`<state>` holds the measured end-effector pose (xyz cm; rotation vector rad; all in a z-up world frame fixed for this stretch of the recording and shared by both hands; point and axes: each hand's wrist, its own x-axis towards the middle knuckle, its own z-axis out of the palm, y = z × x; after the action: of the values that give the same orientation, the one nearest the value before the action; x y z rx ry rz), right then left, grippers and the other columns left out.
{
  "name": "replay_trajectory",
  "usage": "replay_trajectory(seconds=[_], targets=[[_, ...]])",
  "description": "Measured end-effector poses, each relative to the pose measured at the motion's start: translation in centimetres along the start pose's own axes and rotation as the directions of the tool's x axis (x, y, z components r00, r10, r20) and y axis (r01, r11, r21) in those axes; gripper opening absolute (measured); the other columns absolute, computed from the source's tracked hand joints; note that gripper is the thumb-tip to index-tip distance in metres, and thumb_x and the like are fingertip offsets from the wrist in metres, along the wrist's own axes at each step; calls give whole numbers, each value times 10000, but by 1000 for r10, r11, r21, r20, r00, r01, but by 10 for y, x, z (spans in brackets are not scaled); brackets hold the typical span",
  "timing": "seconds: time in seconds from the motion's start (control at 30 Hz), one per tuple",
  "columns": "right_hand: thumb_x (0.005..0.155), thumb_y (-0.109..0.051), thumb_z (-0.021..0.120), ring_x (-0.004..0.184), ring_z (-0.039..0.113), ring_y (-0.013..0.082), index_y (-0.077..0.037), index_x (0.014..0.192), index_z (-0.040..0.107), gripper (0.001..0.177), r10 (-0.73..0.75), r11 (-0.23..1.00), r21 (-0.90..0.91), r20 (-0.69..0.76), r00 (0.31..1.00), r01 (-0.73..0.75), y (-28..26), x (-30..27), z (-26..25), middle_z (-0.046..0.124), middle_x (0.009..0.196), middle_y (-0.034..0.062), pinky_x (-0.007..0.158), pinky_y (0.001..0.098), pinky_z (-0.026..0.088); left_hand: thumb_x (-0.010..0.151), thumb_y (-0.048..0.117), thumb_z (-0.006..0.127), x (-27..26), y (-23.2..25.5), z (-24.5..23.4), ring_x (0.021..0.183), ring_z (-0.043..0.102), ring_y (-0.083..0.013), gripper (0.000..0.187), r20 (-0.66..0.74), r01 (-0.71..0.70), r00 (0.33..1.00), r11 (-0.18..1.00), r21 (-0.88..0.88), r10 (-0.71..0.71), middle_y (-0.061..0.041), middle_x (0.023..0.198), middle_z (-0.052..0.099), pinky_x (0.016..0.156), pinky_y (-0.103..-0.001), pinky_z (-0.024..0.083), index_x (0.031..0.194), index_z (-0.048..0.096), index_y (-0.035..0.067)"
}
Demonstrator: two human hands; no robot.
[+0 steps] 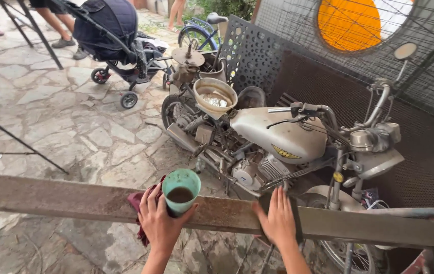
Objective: Sanding a long metal beam using a sanding block and wiping it with a cloth to prepare the surface.
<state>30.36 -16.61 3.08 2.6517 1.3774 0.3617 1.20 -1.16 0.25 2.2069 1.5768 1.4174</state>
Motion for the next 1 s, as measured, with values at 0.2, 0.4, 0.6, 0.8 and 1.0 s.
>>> replay_trajectory(seconds=[0.2,0.4,0.6,0.8,1.0], targets=[[889,-736,337,1473,245,364,98,1502,228,1040,280,940,236,-114,953,-248,110,0,81,224,1586,277,1214,432,172,603,691,866,6,1,-6,1256,587,-331,756,-159,-145,977,989,-5,142,-82,1304,681,1071,-460,470,995,720,62],[951,-760,11,1413,318,384,143,1485,167,1061,33,998,53,86,996,-37,11,-20,-5,258,1537,330,1193,449,228,607,760,818,3,-3,-3,1297,581,-353,859,-128,-140,981,989,43,145,-141,1347,690,1105,-507,461,1048,730,28],[988,-650,231,1470,257,392,116,1487,252,915,208,975,115,-168,963,-191,134,-25,69,261,1560,301,1207,461,190,644,703,858,1,-4,-3,1310,579,-338,963,-139,-168,973,980,103,182,-141,1314,685,1049,-479,509,1306,744,13],[975,-752,18,1255,522,384,160,1417,316,1056,21,995,-98,74,997,-14,21,-33,-46,468,1403,341,1090,420,426,680,697,869,-2,2,-10,1291,614,-333,951,-200,-203,952,966,158,232,-148,1293,701,1054,-458,524,1297,767,-19],[954,-746,68,1461,201,375,83,1492,165,994,96,991,94,38,995,-99,116,-36,6,144,1588,285,1207,462,175,666,681,868,0,5,-9,1304,602,-334,921,-189,-181,960,972,147,207,-151,1300,693,1062,-461,537,1276,769,-2]])
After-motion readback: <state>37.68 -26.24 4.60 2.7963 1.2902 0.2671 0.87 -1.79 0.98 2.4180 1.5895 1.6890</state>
